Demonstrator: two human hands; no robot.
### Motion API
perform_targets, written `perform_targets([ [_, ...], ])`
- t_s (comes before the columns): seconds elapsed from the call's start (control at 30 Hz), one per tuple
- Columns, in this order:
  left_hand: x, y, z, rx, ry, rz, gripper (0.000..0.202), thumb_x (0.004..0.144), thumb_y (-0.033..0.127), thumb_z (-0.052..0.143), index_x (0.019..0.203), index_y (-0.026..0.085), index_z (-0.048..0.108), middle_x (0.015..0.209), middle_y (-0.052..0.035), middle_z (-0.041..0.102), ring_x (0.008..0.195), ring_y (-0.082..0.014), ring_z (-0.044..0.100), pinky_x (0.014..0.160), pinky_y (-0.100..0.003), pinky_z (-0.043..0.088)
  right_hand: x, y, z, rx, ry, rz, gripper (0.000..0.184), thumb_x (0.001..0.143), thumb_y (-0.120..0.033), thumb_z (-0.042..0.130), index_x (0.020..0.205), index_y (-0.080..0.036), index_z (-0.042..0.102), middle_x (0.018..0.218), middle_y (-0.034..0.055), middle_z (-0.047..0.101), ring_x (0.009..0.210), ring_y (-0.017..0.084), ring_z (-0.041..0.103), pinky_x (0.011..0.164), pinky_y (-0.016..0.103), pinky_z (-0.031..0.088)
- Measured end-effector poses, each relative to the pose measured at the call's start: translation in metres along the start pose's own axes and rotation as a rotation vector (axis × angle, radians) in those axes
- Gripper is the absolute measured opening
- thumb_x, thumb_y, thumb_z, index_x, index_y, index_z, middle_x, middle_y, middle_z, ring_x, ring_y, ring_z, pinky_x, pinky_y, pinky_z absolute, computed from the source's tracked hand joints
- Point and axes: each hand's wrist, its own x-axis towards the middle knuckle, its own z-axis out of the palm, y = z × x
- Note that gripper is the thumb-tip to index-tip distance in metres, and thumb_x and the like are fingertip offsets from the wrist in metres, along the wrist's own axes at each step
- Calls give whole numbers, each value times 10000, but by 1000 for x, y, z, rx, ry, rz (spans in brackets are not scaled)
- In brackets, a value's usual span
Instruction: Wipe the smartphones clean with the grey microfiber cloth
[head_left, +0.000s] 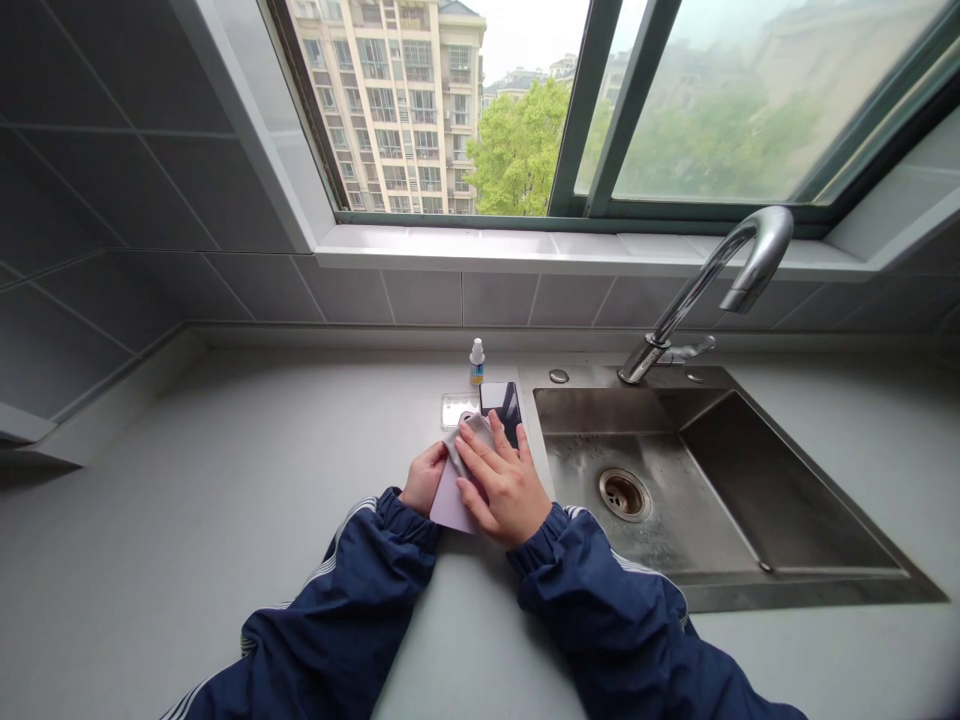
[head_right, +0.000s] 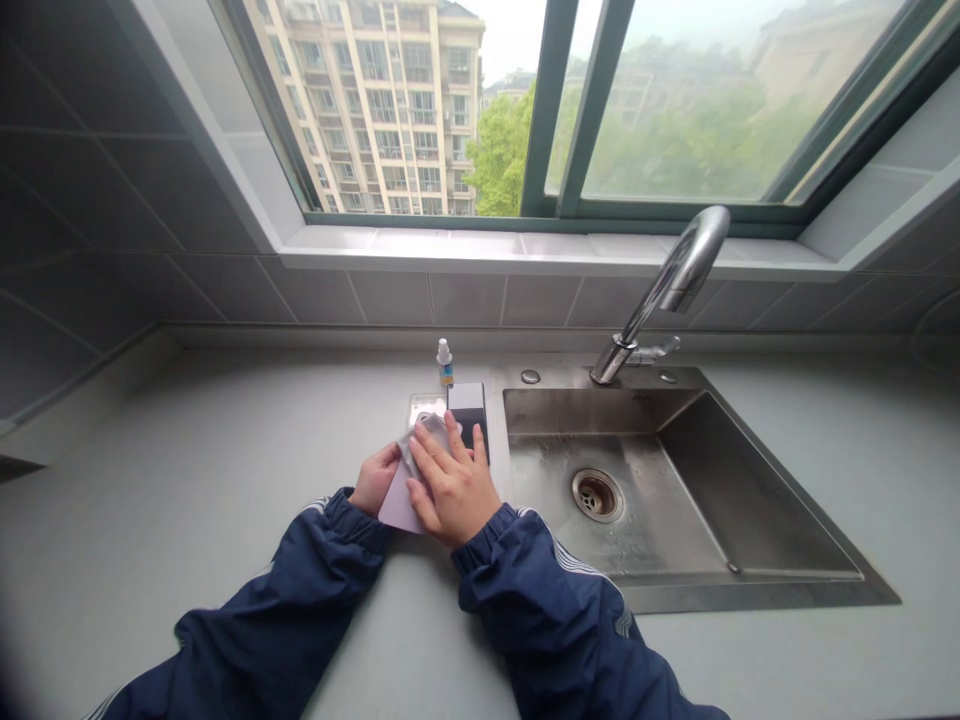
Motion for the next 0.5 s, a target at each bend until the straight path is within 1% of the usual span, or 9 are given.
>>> perform_targets([
  [0.1,0,4,4,31,26,9,170,724,142,742,891,161,772,942,-72,792,1296,-355,567,1185,-447,373,-2,1,3,8,-12,-37,524,965,-300,478,1478,-191,488,1561,45,447,1552,331,131,1234,635,45],
  [0.17,0,4,7,39,36,6,122,711,114,733,821,157,764,933,-78,791,1318,-359,545,1202,-434,346,-3,3,3,8,-20,-36,530,961,-302,488,1482,-203,484,1554,49,457,1552,330,134,1231,642,50],
  [0.23,0,4,10,48,43,-3,130,709,110,727,825,158,763,937,-76,791,1333,-356,532,1213,-438,323,-2,4,3,4,-31,3,560,967,-325,491,1512,-213,436,1571,48,430,1552,338,127,1221,661,57],
  [0.37,-2,4,15,75,24,-37,162,749,202,730,901,169,776,984,-77,791,1326,-363,542,1198,-476,347,0,7,1,-17,-57,102,601,985,-381,464,1553,-219,354,1619,35,338,1552,367,92,1189,710,102],
  [0.43,-4,6,17,94,12,-34,162,736,203,752,893,172,782,1015,-75,789,1335,-364,534,1195,-460,357,0,8,1,-26,-55,125,611,988,-395,452,1561,-219,335,1627,36,321,1552,372,82,1182,717,121],
  [0.5,-5,6,17,116,10,-12,174,699,169,782,874,171,785,1054,-72,784,1340,-358,530,1200,-433,355,0,9,1,-29,-47,126,645,982,-405,462,1575,-207,300,1633,55,307,1552,375,78,1180,716,134],
])
